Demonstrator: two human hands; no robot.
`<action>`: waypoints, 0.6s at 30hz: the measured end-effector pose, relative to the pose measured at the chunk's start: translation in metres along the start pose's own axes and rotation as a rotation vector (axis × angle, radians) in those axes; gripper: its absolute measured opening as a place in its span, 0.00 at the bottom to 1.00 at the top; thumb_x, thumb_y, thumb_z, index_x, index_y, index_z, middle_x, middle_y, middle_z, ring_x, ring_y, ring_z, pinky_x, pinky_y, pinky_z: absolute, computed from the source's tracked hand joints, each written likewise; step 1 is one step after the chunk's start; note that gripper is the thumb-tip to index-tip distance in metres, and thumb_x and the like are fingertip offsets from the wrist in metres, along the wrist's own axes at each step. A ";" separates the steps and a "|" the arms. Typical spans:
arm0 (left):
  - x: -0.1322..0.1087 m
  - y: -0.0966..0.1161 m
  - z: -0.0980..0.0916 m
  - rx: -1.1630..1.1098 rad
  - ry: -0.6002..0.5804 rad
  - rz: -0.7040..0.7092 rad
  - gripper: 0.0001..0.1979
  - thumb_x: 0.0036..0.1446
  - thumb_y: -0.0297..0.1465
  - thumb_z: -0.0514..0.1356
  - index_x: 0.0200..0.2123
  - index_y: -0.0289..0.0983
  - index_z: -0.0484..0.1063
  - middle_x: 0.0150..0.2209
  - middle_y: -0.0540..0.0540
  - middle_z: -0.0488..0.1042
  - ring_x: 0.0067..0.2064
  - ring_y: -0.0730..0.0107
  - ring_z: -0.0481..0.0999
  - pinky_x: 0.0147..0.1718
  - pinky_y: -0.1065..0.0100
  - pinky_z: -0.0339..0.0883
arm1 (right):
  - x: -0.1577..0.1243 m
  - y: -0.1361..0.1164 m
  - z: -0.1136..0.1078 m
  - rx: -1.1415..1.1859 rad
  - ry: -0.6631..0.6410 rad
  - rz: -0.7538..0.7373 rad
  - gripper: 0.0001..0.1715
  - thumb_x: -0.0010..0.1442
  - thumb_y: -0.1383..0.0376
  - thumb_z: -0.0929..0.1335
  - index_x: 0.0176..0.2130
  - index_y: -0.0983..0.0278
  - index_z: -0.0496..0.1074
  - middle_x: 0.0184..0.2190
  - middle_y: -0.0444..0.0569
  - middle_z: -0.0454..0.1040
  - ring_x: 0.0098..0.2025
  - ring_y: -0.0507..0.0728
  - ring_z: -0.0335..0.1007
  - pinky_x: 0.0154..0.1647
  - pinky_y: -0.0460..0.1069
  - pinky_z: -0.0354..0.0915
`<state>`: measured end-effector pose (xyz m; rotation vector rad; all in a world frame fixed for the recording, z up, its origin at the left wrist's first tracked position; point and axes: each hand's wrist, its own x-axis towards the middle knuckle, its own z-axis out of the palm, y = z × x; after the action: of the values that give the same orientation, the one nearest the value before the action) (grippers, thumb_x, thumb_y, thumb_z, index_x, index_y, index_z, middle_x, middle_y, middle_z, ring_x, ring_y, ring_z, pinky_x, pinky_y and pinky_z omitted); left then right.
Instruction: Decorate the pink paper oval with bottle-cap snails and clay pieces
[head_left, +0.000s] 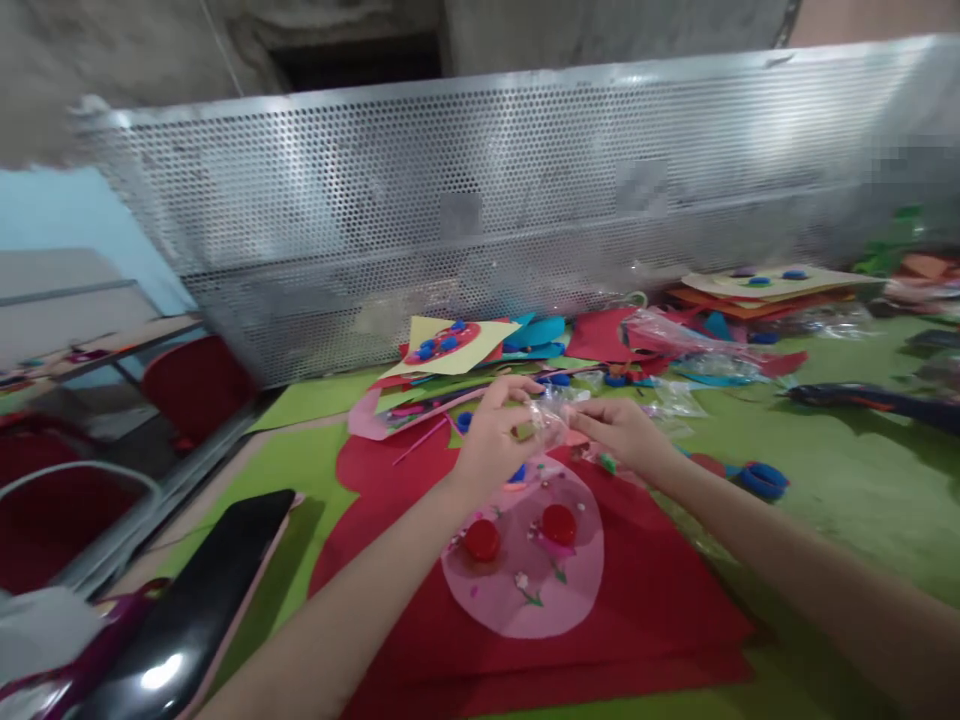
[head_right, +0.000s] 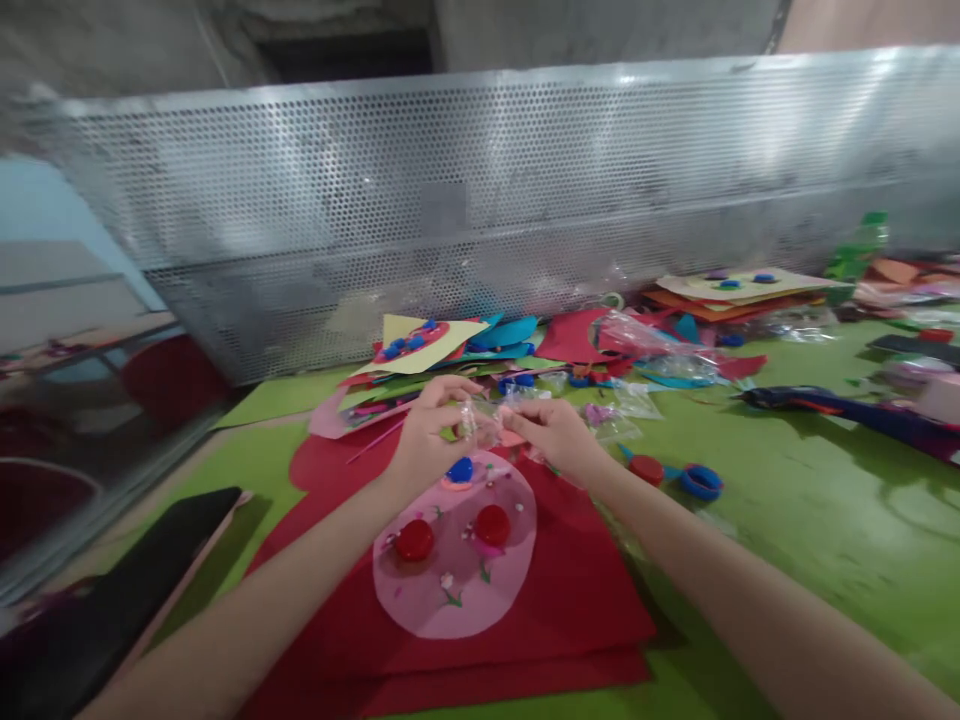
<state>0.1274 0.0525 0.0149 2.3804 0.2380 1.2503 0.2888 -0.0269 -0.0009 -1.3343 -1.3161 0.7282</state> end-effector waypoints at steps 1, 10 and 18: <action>-0.001 0.000 0.000 -0.006 -0.013 0.006 0.06 0.49 0.30 0.63 0.22 0.36 0.74 0.43 0.42 0.66 0.39 0.67 0.68 0.41 0.65 0.66 | 0.000 0.001 0.000 0.007 -0.003 0.009 0.21 0.47 0.49 0.68 0.21 0.64 0.70 0.13 0.41 0.65 0.14 0.49 0.57 0.16 0.46 0.53; 0.002 -0.009 -0.002 -0.157 0.047 -0.184 0.03 0.48 0.28 0.62 0.28 0.35 0.75 0.42 0.42 0.68 0.42 0.64 0.70 0.35 0.67 0.68 | 0.002 -0.004 -0.003 0.074 0.032 0.050 0.22 0.47 0.47 0.69 0.22 0.64 0.66 0.17 0.42 0.66 0.18 0.49 0.61 0.18 0.45 0.57; 0.000 -0.018 -0.001 -0.275 0.027 -0.290 0.03 0.49 0.26 0.62 0.30 0.32 0.73 0.42 0.44 0.68 0.44 0.63 0.70 0.33 0.67 0.68 | 0.003 -0.003 -0.004 0.157 -0.009 0.072 0.24 0.45 0.47 0.69 0.23 0.65 0.67 0.18 0.42 0.66 0.18 0.48 0.59 0.20 0.45 0.58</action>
<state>0.1280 0.0688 0.0073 2.0137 0.3784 1.1012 0.2919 -0.0257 0.0036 -1.2579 -1.1974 0.8705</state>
